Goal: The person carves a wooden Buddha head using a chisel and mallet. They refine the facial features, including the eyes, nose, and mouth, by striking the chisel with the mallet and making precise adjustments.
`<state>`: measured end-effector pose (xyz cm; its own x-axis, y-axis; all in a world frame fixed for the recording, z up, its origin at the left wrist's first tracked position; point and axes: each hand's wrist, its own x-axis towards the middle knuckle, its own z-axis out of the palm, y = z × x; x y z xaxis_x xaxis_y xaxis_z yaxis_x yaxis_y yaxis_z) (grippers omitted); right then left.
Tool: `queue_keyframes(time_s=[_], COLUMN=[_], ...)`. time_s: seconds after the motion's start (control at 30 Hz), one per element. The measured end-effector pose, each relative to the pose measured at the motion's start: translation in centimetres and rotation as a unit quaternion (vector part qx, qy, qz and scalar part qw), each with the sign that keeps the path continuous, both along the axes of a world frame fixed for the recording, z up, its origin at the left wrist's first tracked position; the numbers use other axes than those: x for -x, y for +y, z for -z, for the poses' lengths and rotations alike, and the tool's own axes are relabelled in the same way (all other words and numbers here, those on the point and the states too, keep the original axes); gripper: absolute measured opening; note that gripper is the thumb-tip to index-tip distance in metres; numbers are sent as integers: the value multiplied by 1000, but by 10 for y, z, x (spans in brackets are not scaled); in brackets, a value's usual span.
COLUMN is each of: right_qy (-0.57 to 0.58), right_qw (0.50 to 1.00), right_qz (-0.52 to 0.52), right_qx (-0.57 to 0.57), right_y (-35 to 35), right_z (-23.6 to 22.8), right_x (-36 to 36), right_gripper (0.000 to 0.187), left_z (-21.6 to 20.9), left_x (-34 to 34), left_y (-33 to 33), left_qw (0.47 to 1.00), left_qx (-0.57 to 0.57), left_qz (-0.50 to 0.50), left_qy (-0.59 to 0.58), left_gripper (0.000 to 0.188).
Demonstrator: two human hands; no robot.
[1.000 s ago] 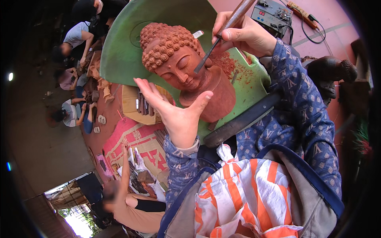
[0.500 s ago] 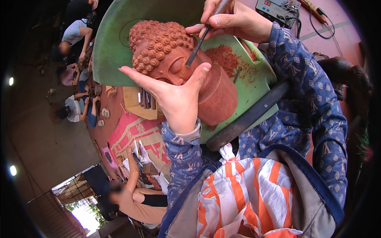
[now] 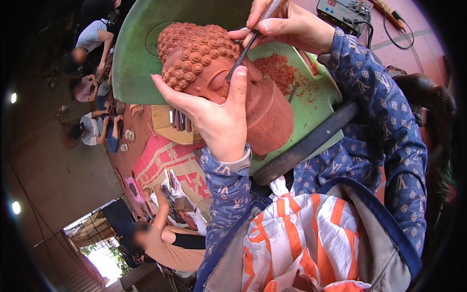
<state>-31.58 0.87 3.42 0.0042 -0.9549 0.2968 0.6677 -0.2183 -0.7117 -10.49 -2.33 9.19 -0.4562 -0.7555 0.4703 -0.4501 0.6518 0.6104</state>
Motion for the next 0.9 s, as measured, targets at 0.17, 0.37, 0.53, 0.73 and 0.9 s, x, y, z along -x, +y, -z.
queue_keyframes(time_s=[0.17, 0.37, 0.53, 0.73, 0.9], right_qy=[41, 27, 18, 5, -11], right_qw=[999, 999, 1000, 1000, 999], right_qz=[3, 13, 7, 5, -29], right_qx=[21, 19, 15, 1, -17], right_y=[0, 2, 2, 5, 1], right_z=[-3, -7, -7, -8, -3], right_x=[0, 0, 5, -2, 0], right_gripper=[23, 22, 21, 21, 21], left_z=[2, 4, 4, 3, 2], left_x=[0, 0, 1, -1, 1], left_y=[-2, -2, -3, -3, -2], left_qw=[1000, 999, 999, 1000, 1000], left_qx=[15, 0, 7, 11, 18], left_qz=[6, 20, 23, 6, 6], left_qy=[0, 29, 21, -1, -8], left_gripper=[111, 111, 111, 109, 108])
